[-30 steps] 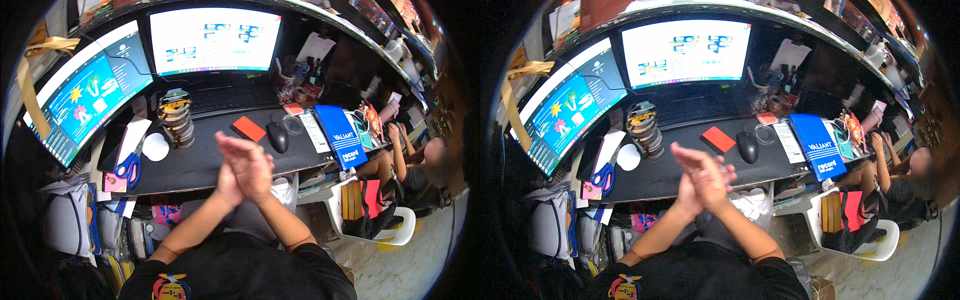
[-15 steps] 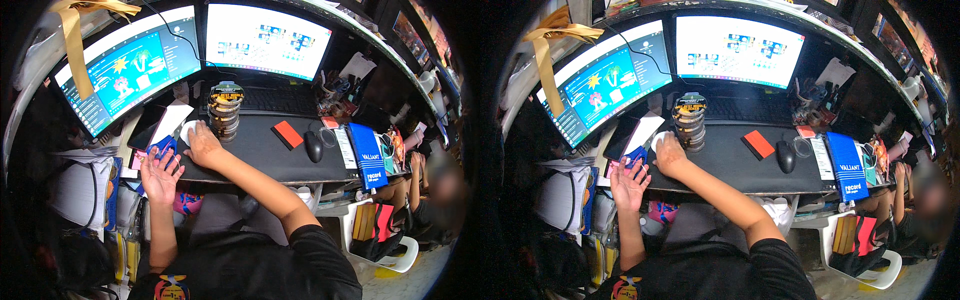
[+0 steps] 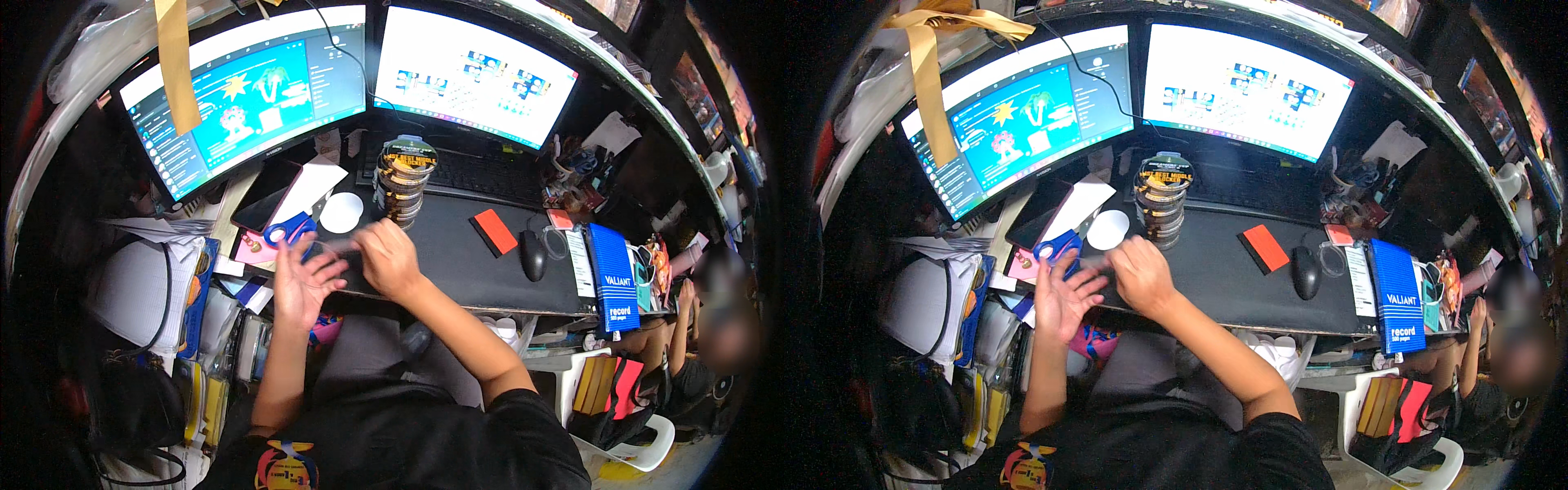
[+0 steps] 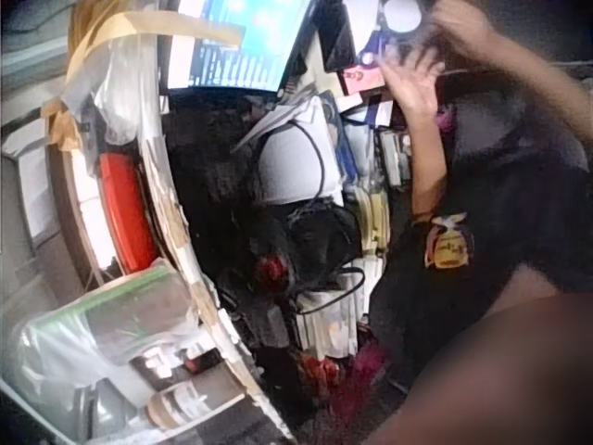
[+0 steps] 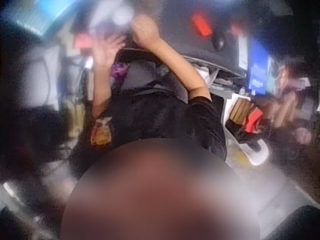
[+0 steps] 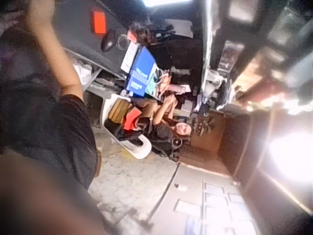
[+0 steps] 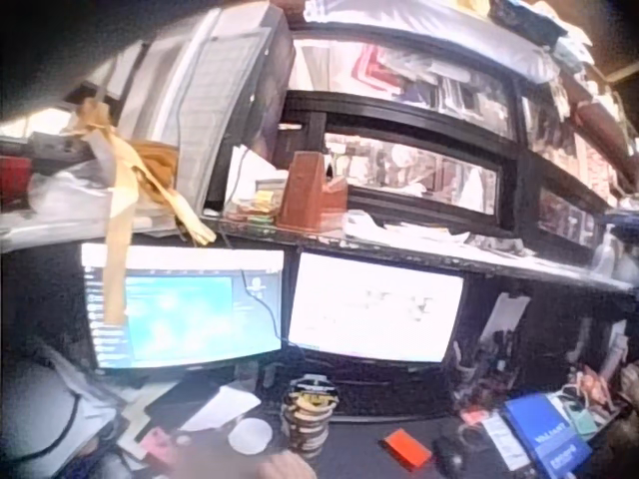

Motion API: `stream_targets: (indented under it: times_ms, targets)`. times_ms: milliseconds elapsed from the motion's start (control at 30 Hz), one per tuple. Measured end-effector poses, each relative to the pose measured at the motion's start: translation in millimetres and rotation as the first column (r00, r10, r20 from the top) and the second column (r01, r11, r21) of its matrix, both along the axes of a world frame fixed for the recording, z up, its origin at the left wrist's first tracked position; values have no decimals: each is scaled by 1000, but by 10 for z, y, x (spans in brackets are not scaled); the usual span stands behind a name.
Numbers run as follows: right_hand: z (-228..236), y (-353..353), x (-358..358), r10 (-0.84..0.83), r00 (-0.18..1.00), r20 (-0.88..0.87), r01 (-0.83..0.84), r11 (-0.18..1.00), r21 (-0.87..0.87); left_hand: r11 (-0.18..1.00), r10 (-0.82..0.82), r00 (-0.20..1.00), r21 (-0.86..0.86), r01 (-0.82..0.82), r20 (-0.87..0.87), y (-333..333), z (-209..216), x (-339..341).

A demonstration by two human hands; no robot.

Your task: The person repeatedly picks up white circular discs and small clear plastic clips from a desk, joins them together, and places the assembled units on the desk. The person handles the items one at a time in a repetitive cycle.

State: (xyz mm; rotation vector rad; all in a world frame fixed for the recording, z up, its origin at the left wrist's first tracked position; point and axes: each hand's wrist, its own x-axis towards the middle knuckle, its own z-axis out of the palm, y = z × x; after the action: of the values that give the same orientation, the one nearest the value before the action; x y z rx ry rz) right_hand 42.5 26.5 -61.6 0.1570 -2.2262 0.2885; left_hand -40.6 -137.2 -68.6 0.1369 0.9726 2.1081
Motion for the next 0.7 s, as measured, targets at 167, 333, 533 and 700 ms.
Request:
stream_targets:
  times_ms: [167,333,533,700]
  targets:
    - [188,42,684,157,972,-175,-186,968,-167,813,-498,867,349,466,0,89,263,206]
    - [378,100,1079,2,978,-207,-126,798,-590,875,-450,853,58,480,-266,306,554,617]
    - [669,69,1555,-52,996,-65,-27,544,-839,885,-409,792,17,466,-453,621,716,1036]
    - [807,235,1744,-146,980,-135,12,721,-692,813,-490,737,61,579,-466,775,710,1226]
